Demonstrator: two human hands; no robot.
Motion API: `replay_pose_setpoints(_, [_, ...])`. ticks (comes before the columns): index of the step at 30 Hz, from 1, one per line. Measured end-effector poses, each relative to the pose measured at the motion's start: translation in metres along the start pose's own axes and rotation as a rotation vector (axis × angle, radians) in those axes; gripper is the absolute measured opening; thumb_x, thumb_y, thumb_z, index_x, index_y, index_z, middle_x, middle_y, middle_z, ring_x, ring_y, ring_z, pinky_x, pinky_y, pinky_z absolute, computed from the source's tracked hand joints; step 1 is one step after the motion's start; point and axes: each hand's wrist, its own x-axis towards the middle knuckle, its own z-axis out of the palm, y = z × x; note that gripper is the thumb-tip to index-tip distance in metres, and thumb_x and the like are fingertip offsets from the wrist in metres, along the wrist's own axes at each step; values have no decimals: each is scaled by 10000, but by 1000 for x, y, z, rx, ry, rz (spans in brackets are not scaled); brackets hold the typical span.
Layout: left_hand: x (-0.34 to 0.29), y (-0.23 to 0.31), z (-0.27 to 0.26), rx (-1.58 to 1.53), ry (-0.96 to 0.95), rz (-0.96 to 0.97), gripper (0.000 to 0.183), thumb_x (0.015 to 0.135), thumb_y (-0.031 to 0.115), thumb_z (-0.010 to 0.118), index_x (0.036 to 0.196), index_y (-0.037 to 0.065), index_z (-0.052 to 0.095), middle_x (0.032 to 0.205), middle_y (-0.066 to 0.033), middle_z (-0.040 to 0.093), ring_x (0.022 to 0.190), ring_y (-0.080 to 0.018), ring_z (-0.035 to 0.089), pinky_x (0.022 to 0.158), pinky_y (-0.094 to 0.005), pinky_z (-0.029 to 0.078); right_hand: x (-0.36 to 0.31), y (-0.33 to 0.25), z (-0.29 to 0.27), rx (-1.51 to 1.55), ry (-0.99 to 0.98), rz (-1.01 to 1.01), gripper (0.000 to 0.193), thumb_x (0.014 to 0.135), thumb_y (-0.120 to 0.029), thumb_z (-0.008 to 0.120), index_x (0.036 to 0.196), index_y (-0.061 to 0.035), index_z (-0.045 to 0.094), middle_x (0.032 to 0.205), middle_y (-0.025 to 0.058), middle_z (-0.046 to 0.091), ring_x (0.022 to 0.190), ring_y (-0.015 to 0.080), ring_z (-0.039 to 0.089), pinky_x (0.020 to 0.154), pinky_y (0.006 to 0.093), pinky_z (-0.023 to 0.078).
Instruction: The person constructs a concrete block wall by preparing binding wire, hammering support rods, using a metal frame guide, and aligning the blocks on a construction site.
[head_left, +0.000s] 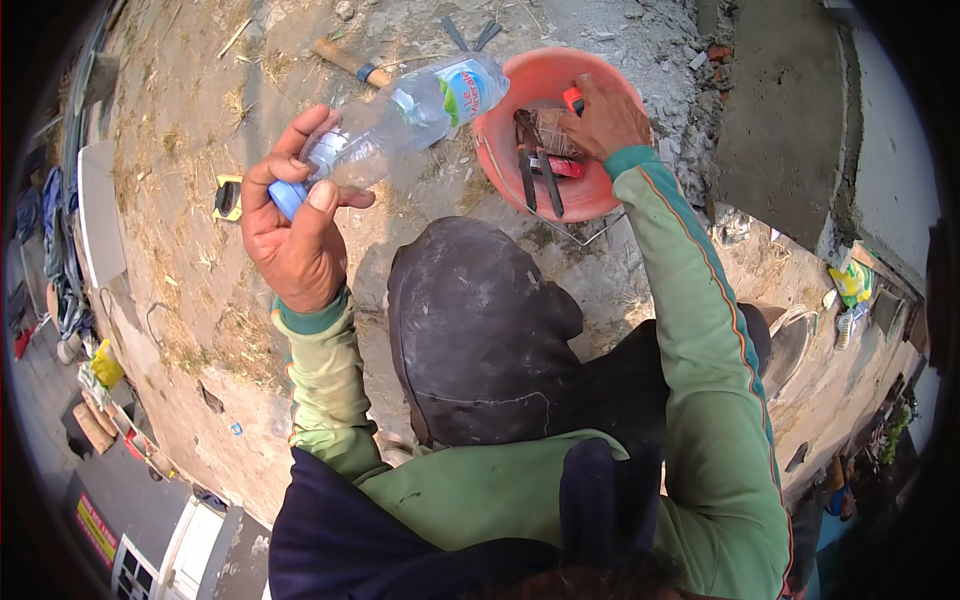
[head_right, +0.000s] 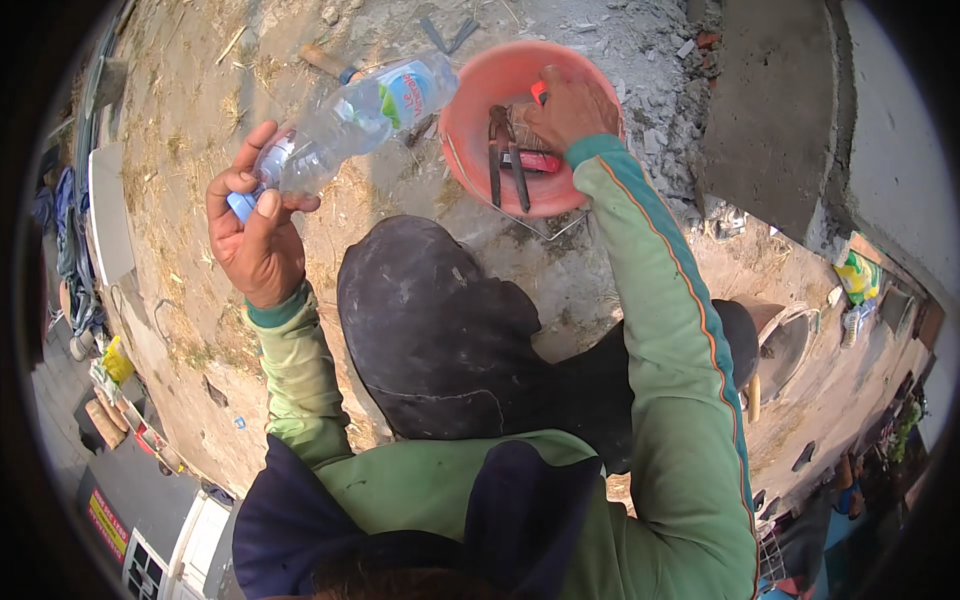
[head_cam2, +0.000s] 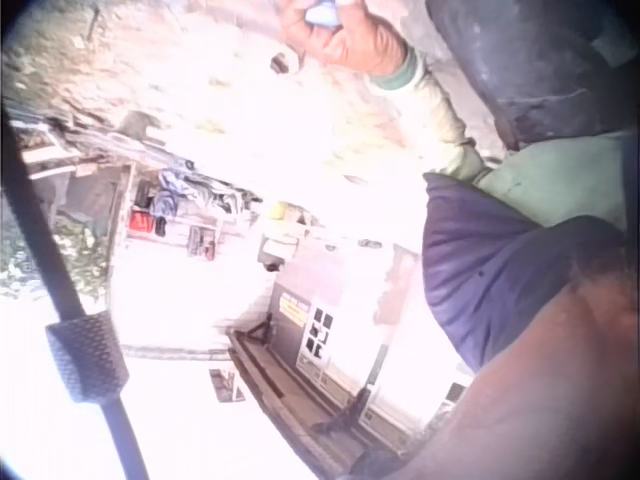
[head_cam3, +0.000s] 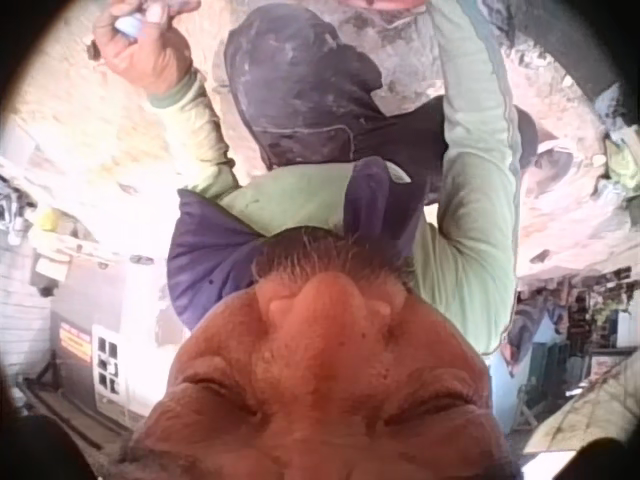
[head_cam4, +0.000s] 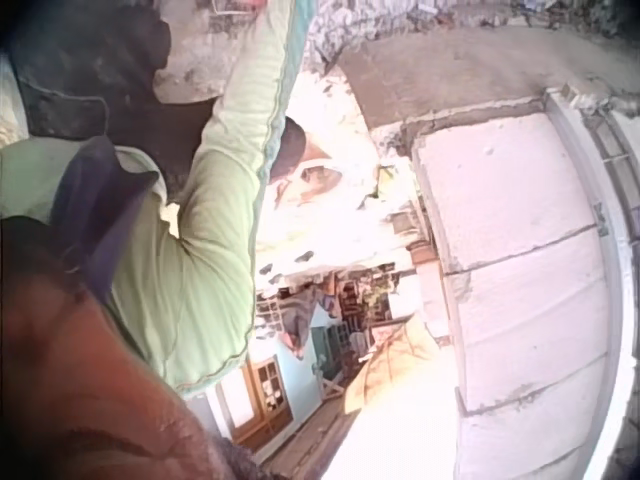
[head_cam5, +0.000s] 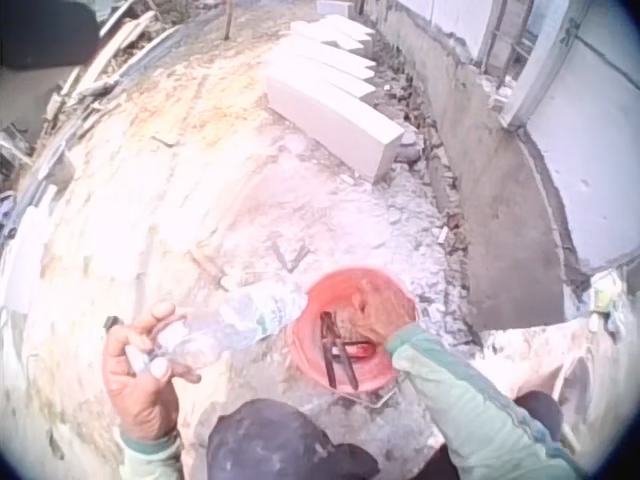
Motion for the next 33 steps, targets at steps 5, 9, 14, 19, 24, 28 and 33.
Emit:
replay_pose_setpoints(5, [4, -12, 3, -25, 20, -4, 206, 900, 16, 609, 1085, 45, 524, 1397, -311, 479, 1268, -408, 539, 731, -389, 652, -16, 18, 13, -657, 183, -468, 490, 843, -384, 639, 1250, -115, 594, 1062, 177, 687, 1005, 361, 652, 898, 484, 514])
replay_pose_setpoints(9, [2, -16, -4, -47, 78, 22, 204, 904, -14, 588, 1091, 32, 522, 1402, -322, 464, 1276, -422, 529, 744, -396, 661, -40, -42, 17, -59, -478, 30, 443, 865, -382, 592, 1101, -24, 704, 1137, 200, 694, 1106, 352, 651, 956, 470, 496])
replay_pose_setpoints(14, [-3, -12, -20, -8, 110, 68, 209, 910, -38, 570, 1102, 36, 531, 1401, -332, 458, 1278, -431, 528, 751, -387, 666, -29, -26, -13, -189, -481, -106, 319, 816, -267, 661, 1059, -75, 736, 1051, 193, 722, 1028, 343, 694, 871, 477, 537])
replay_pose_setpoints(19, [-15, -9, -26, -39, 89, 22, 197, 918, -19, 579, 1100, 44, 539, 1405, -338, 454, 1291, -430, 517, 747, -367, 661, 11, -8, -52, -618, 90, -599, 232, 835, -162, 652, 1054, -161, 728, 1019, 28, 685, 1115, 208, 619, 987, 386, 446])
replay_pose_setpoints(24, [-21, -10, -13, -15, 32, -26, 205, 900, 39, 630, 1085, 61, 543, 1388, -325, 481, 1292, -422, 515, 699, -338, 646, 1, -3, -9, -523, 171, -827, 226, 870, -189, 620, 1081, -199, 700, 1053, -1, 660, 1098, 187, 594, 970, 379, 410])
replay_pose_setpoints(28, [-19, -15, 0, -22, -2, -45, 197, 883, 43, 648, 1051, 71, 550, 1357, -304, 521, 1278, -412, 527, 657, -339, 640, -28, -15, 55, -615, -143, -605, 241, 883, -218, 610, 1114, -182, 671, 1067, 11, 666, 1075, 205, 613, 976, 405, 411])
replay_pose_setpoints(33, [-12, -9, 7, 8, -67, -72, 198, 881, 26, 637, 1056, 61, 551, 1363, -295, 522, 1269, -398, 539, 672, -333, 632, -15, 0, 37, -409, 3, -511, 361, 875, -318, 643, 1208, -180, 653, 1076, 65, 666, 1030, 244, 619, 883, 415, 467])
